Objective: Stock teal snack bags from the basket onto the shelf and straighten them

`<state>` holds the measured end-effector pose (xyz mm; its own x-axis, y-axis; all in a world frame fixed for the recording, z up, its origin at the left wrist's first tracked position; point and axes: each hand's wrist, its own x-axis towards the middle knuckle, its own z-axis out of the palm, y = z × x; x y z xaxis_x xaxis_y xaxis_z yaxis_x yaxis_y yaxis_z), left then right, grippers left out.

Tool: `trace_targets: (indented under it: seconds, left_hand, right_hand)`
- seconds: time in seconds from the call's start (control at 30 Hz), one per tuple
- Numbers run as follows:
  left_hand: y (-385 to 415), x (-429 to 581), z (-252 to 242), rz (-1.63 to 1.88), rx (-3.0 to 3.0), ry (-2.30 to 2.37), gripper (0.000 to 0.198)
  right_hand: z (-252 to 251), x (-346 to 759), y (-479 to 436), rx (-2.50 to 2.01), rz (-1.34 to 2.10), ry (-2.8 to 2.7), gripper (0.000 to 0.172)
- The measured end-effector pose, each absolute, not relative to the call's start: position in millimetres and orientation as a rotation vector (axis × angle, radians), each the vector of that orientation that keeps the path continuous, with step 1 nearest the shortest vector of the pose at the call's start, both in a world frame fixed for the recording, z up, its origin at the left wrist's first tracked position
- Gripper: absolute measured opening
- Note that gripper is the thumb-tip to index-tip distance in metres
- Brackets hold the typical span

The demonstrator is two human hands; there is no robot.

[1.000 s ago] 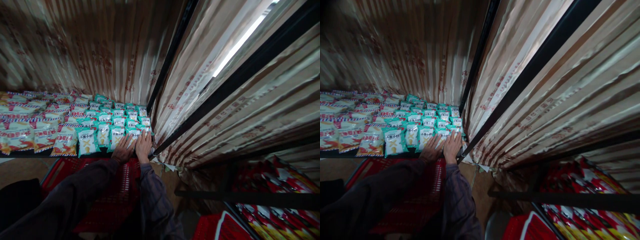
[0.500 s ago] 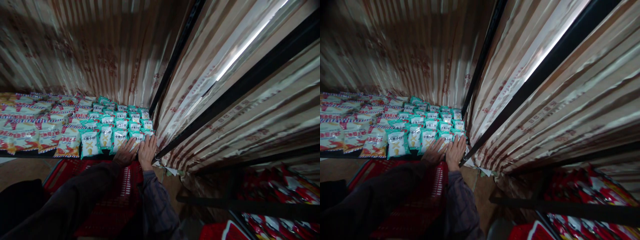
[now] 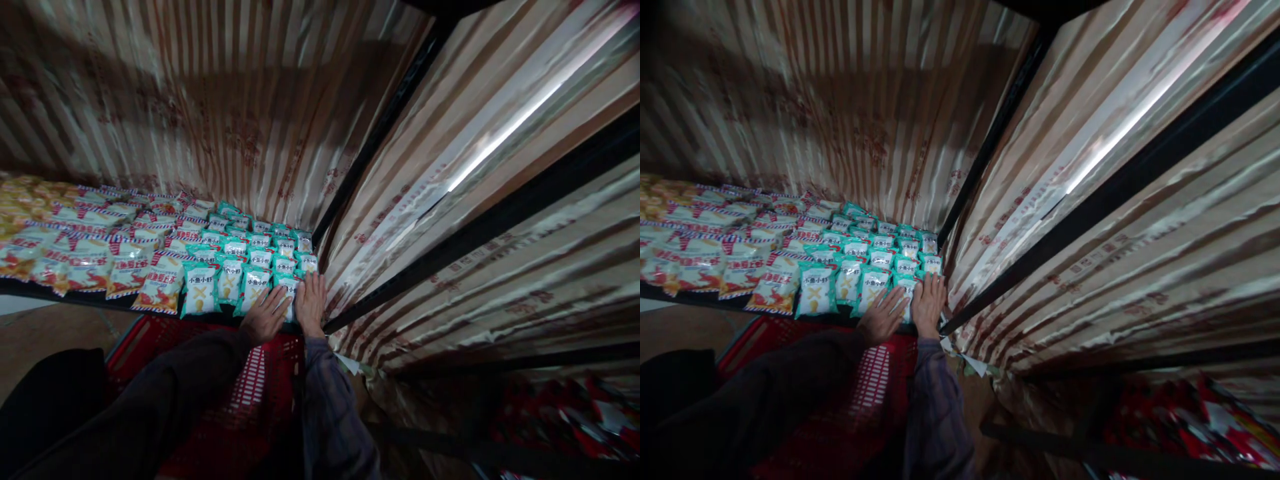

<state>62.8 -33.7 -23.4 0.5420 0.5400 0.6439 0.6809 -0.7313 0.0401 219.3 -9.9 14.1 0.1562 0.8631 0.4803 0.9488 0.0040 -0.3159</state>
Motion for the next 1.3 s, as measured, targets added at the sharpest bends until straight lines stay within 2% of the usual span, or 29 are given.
trace_targets:
  seconds: [0.2,0.37,0.5,0.87,1.3]
  left_hand:
    - [-49.7,57.3,-21.4,-1.022,-2.519,-1.127,0.052]
    - [-56.4,35.4,-22.8,-1.008,-2.465,-1.262,0.054]
    - [-52.7,15.9,-22.5,-0.998,-2.493,-1.259,0.054]
    - [-42.0,13.0,-13.9,-0.996,-2.628,-1.029,0.061]
    - [-35.1,7.2,-18.5,-0.985,-2.648,-1.013,0.063]
  right_hand:
    - [34.2,191.1,-2.4,-1.718,-0.27,-1.992,0.048]
    - [20.3,186.9,-0.1,-1.706,-0.248,-2.091,0.046]
    - [13.7,186.9,0.3,-1.699,-0.282,-2.068,0.046]
    - [34.4,170.3,35.9,-1.789,-0.298,-1.932,0.048]
    - [31.5,169.5,48.2,-1.798,-0.237,-1.97,0.048]
